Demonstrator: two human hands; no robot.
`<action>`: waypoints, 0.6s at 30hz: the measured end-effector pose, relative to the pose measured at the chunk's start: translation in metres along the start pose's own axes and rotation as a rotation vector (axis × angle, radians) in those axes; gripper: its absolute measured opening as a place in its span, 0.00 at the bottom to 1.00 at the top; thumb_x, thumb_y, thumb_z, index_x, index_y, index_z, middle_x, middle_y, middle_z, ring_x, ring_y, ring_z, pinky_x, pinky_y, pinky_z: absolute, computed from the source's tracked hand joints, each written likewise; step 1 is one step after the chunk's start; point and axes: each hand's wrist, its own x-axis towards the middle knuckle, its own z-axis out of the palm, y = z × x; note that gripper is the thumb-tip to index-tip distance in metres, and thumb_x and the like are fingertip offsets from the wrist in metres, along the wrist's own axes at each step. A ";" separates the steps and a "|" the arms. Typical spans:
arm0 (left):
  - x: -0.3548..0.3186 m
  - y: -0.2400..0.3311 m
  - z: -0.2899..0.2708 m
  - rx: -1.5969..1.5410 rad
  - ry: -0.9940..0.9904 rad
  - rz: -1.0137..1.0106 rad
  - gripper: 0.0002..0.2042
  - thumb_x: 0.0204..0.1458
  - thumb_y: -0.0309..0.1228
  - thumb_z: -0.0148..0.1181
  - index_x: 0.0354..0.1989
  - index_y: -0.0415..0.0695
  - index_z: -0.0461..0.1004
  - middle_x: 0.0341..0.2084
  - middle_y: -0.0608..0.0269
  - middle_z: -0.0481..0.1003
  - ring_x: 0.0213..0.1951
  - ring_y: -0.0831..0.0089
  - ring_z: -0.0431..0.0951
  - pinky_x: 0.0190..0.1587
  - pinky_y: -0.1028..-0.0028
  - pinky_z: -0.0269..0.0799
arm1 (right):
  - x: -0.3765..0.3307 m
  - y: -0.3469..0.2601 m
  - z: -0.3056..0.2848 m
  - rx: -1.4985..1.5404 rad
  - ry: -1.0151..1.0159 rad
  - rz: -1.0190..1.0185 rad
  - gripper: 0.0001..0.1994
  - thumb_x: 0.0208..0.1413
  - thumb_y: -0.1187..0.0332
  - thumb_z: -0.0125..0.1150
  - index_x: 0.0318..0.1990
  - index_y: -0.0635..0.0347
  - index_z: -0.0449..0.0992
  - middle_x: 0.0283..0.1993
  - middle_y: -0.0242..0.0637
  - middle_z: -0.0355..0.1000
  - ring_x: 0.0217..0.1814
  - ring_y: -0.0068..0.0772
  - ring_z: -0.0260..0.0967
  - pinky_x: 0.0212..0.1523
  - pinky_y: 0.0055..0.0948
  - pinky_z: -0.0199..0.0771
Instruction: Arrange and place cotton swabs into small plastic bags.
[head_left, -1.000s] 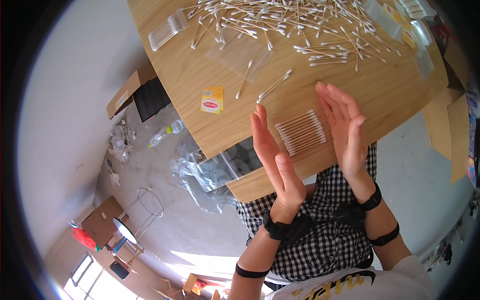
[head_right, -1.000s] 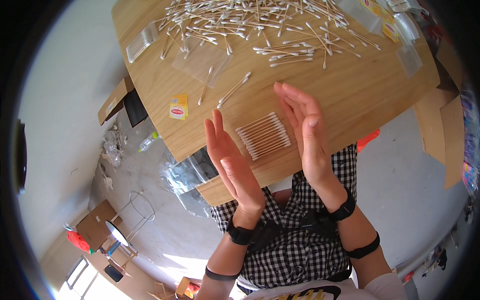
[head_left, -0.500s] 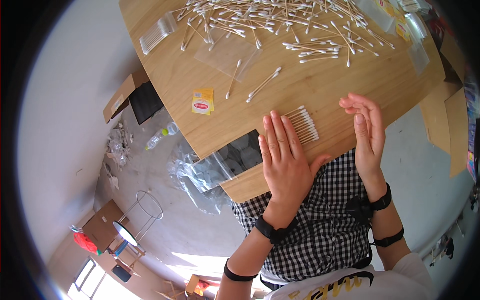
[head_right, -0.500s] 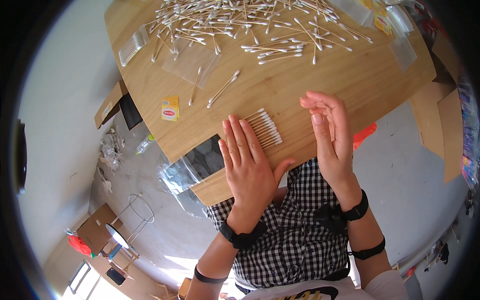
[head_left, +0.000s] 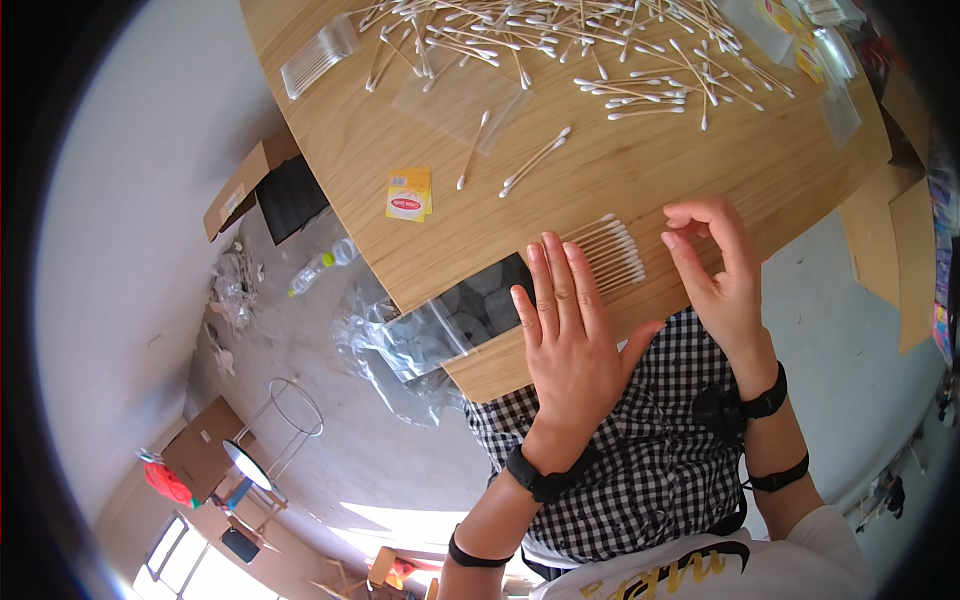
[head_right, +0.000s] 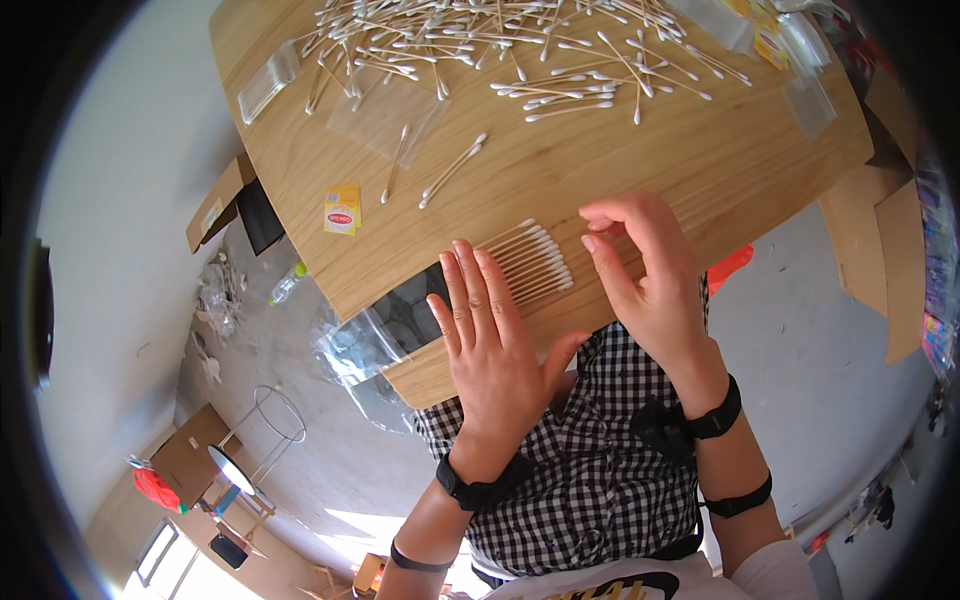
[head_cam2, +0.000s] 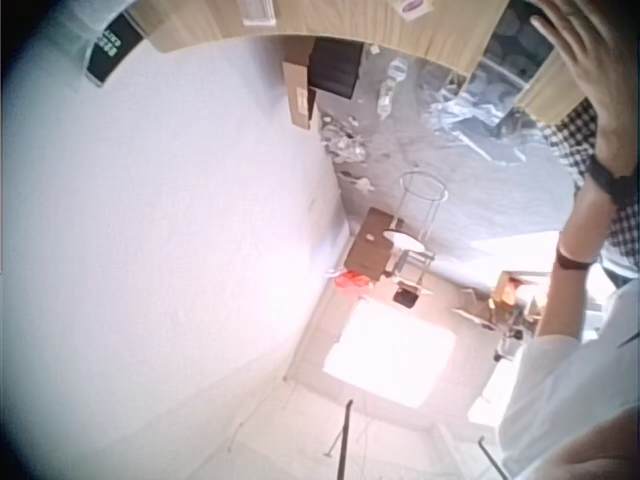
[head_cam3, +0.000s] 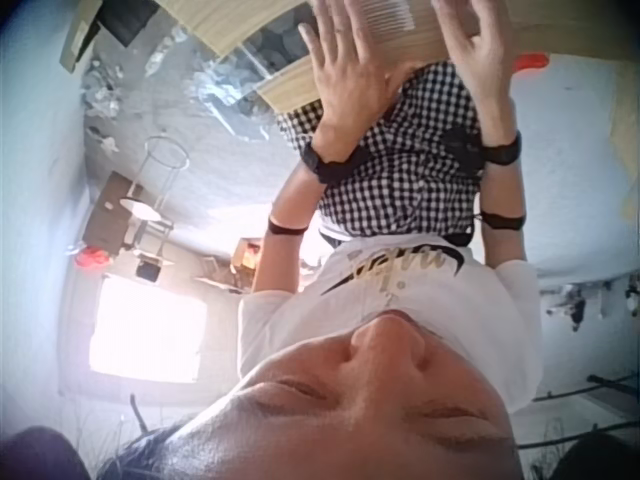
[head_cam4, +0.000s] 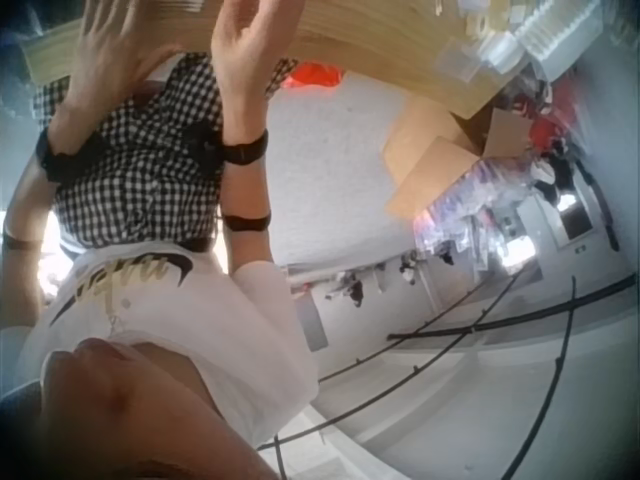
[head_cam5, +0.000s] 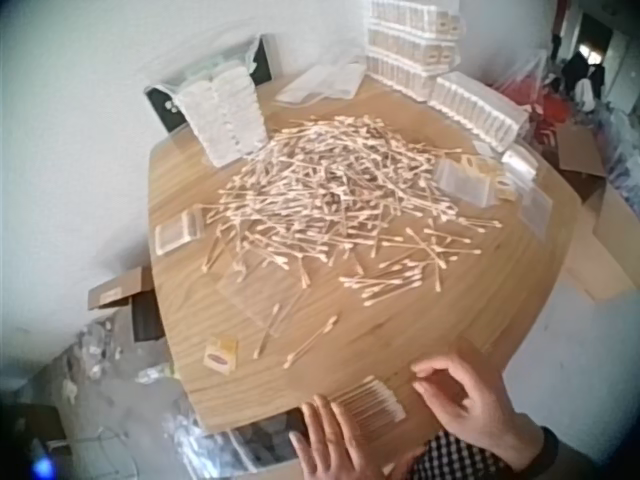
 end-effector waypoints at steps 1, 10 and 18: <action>0.001 0.000 0.001 -0.001 0.002 -0.002 0.54 0.49 0.63 0.56 0.70 0.27 0.44 0.70 0.33 0.44 0.73 0.42 0.41 0.70 0.44 0.39 | 0.002 0.000 0.002 -0.023 -0.046 -0.042 0.08 0.52 0.81 0.62 0.38 0.60 0.75 0.37 0.37 0.72 0.39 0.34 0.71 0.39 0.31 0.72; 0.008 -0.001 0.018 0.092 0.006 0.042 0.55 0.48 0.69 0.48 0.68 0.25 0.49 0.70 0.33 0.47 0.72 0.44 0.44 0.71 0.49 0.42 | 0.032 -0.004 -0.001 -0.197 -0.350 -0.326 0.08 0.44 0.80 0.64 0.28 0.61 0.70 0.28 0.35 0.66 0.31 0.38 0.66 0.31 0.35 0.69; 0.008 -0.002 0.019 0.066 0.032 0.056 0.55 0.48 0.68 0.50 0.67 0.24 0.49 0.69 0.32 0.47 0.72 0.42 0.45 0.70 0.48 0.43 | 0.042 -0.004 -0.004 -0.319 -0.406 -0.396 0.09 0.42 0.79 0.64 0.25 0.59 0.67 0.27 0.34 0.65 0.29 0.38 0.66 0.29 0.35 0.68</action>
